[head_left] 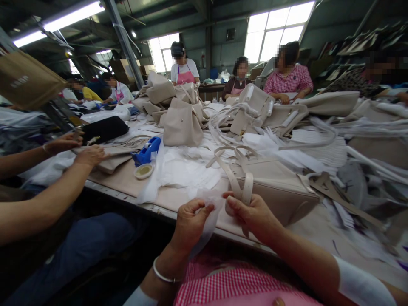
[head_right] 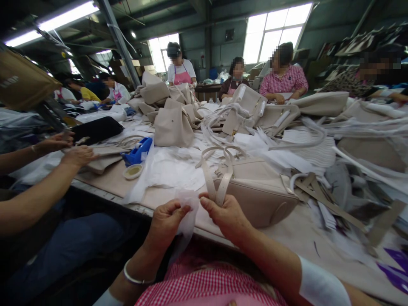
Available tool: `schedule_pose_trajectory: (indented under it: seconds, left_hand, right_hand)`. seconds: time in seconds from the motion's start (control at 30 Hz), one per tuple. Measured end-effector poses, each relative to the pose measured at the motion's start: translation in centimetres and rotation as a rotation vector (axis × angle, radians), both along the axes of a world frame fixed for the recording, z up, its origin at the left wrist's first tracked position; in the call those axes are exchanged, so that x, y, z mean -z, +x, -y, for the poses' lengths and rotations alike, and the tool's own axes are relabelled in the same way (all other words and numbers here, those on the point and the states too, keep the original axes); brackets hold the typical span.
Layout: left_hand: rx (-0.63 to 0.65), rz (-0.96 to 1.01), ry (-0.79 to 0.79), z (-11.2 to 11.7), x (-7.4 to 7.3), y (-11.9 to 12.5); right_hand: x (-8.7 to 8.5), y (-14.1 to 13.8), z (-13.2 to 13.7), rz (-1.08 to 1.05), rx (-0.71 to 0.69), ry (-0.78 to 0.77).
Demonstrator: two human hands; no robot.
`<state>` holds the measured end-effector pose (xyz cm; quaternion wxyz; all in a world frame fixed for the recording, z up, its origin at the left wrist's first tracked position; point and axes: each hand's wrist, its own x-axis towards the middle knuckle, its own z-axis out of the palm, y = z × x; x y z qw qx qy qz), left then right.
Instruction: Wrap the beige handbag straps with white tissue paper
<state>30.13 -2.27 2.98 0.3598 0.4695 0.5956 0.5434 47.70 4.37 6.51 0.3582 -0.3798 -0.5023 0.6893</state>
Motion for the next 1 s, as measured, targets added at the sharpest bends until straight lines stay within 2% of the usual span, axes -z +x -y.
schedule_pose_trajectory:
  seconds: [0.07, 0.13, 0.23, 0.27, 0.3, 0.4, 0.5, 0.6, 0.7, 0.77, 0.9, 1.0]
  left_hand:
    - [0.064, 0.03, -0.006, 0.1, -0.2, 0.3]
    - [0.152, 0.08, -0.005, 0.1, -0.5, 0.5]
    - [0.296, 0.139, 0.006, 0.1, -1.2, 0.7]
    - [0.307, 0.136, 0.015, 0.0, -1.3, 0.7]
    - [0.286, 0.116, 0.021, -0.1, -1.3, 0.8]
    - [0.111, -0.001, 0.056, -0.4, -1.0, 0.8]
    - [0.003, -0.118, 0.064, -0.6, -0.4, 0.6]
    - [-0.023, -0.167, 0.049, -0.6, 0.0, 0.2]
    - [-0.017, -0.182, 0.054, -0.5, 0.2, 0.2]
    - [-0.015, -0.193, 0.062, -0.4, 0.2, 0.3]
    - [-0.018, -0.197, 0.012, -0.3, 0.2, 0.2]
    - [-0.031, -0.163, -0.027, -0.2, 0.2, -0.1]
  right_hand:
    - [-0.2, -0.3, 0.2, 0.017, -0.028, 0.029]
    - [-0.2, -0.5, 0.3, 0.002, -0.001, 0.063]
    - [0.3, -0.7, 0.3, -0.012, 0.053, 0.099]
    - [0.6, -0.7, 0.4, -0.012, 0.045, 0.106]
    - [0.9, -0.7, 0.4, -0.009, 0.028, 0.111]
    - [1.4, -0.4, 0.3, 0.028, -0.023, 0.083]
    - [0.6, 0.7, -0.4, -0.045, -0.037, -0.005]
    - [-1.1, 2.4, -1.7, -0.1, -0.063, 0.027]
    - [-2.9, 3.7, -2.7, 0.027, -0.099, 0.174]
    - [-3.9, 4.0, -3.1, 0.032, -0.107, 0.212]
    - [-5.4, 4.0, -3.8, -0.135, 0.025, 0.243]
    - [-5.6, 3.9, -4.4, -0.159, 0.039, 0.275]
